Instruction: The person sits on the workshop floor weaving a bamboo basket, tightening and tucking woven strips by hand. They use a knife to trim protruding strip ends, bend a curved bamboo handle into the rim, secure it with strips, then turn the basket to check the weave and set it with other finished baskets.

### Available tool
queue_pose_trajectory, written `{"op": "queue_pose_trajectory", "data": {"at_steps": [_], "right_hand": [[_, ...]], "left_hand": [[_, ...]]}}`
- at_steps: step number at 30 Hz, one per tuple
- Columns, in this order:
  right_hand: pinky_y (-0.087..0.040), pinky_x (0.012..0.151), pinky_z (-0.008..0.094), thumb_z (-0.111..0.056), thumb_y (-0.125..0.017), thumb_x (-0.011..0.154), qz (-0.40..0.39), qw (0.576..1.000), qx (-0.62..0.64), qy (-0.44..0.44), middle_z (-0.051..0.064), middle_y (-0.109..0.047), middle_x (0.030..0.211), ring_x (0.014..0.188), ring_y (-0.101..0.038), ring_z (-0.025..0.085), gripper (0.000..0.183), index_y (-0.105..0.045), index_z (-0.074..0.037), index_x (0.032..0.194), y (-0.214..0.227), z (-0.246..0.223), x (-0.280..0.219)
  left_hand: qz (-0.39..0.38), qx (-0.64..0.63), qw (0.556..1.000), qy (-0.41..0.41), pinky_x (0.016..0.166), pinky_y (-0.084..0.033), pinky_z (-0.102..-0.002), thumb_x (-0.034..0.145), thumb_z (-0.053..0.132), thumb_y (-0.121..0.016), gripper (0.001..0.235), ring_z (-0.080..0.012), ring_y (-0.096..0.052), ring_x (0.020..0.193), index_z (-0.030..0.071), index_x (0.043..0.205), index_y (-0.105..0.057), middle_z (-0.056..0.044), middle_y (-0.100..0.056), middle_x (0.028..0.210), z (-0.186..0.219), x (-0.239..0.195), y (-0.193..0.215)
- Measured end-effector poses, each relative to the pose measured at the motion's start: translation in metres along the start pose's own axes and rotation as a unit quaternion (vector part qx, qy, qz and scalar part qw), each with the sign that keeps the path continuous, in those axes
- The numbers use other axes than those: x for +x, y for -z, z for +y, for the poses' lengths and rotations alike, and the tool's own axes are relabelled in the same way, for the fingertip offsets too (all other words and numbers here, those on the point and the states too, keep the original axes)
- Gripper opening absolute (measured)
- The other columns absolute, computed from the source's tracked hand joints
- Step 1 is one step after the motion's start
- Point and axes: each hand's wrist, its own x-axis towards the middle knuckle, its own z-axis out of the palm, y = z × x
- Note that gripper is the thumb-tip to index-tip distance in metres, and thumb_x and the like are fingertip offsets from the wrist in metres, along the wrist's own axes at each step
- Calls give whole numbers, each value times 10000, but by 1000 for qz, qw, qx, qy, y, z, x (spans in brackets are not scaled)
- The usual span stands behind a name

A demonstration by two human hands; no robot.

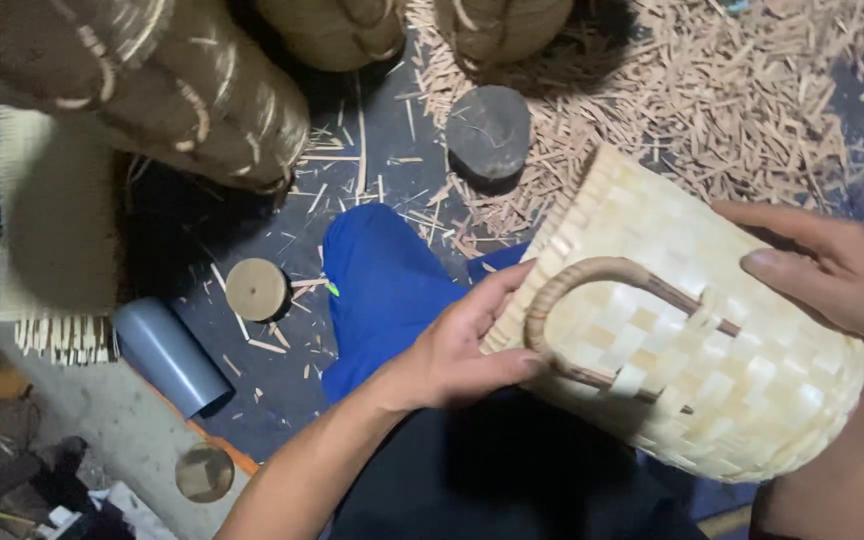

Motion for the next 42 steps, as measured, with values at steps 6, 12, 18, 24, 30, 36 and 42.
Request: {"op": "queue_pose_trajectory", "data": {"at_steps": [6, 12, 18, 24, 30, 36, 42], "right_hand": [[-568, 875, 381, -244, -569, 942, 5, 993, -85, 76, 167, -678, 1258, 1089, -685, 236, 544, -566, -41, 1447, 6, -12, 22], [-559, 889, 395, -367, -631, 911, 31, 989, -142, 9, 140, -733, 1234, 1085, -701, 250, 551, -623, -101, 1393, -11, -72, 26], [-551, 908, 366, -420, -606, 929, 11, 982, -181, 62, 136, -722, 1258, 1112, -694, 236, 564, -614, -100, 1393, -9, -70, 33], [-557, 909, 378, -470, -592, 940, -19, 982, -182, 55, 128, -719, 1266, 1121, -696, 248, 576, -610, -129, 1403, -11, -83, 42], [-550, 946, 398, -505, -599, 928, -21, 971, -234, 46, 125, -709, 1290, 1142, -695, 271, 596, -614, -143, 1402, -13, -93, 47], [-560, 919, 409, -452, -657, 903, 2, 976, -215, 16, 146, -697, 1297, 1133, -689, 271, 630, -581, -109, 1426, -19, -91, 30], [-583, 866, 402, -379, -626, 910, -7, 991, -131, -5, 155, -718, 1264, 1078, -718, 260, 612, -559, -89, 1444, -12, -60, 20]], "left_hand": [[29, 17, 997, -64, 1193, -392, -357, 937, 231, -737, 939, -271, -520, 1352, 94, 1611, -99, -226, -515, 1459, 18, 4, -8], [14, 457, 847, -273, 1271, -414, -447, 946, 106, -809, 509, -434, -471, 1490, 166, 1394, -574, -310, -181, 1642, 20, 13, 11], [-7, 507, 813, -285, 1295, -330, -528, 872, 161, -879, 370, -518, -326, 1543, 102, 1156, -649, -312, -216, 1621, 12, 19, 26], [33, 482, 820, -307, 1275, -364, -502, 857, 203, -892, 345, -475, -407, 1482, 99, 1104, -675, -306, -275, 1564, -8, 17, 19], [73, 494, 809, -310, 1245, -407, -476, 862, 234, -906, 326, -445, -411, 1468, 100, 1059, -684, -294, -297, 1555, -12, 14, 17], [141, 454, 830, -292, 1263, -343, -492, 823, 274, -892, 976, -420, -366, 1485, -3, 1526, -274, -303, -303, 1568, -3, 5, 5], [149, 65, 985, -59, 1142, -443, -393, 894, 330, -760, 1047, -261, -550, 1332, -34, 1599, -77, -240, -514, 1451, 23, 2, -25]]}}
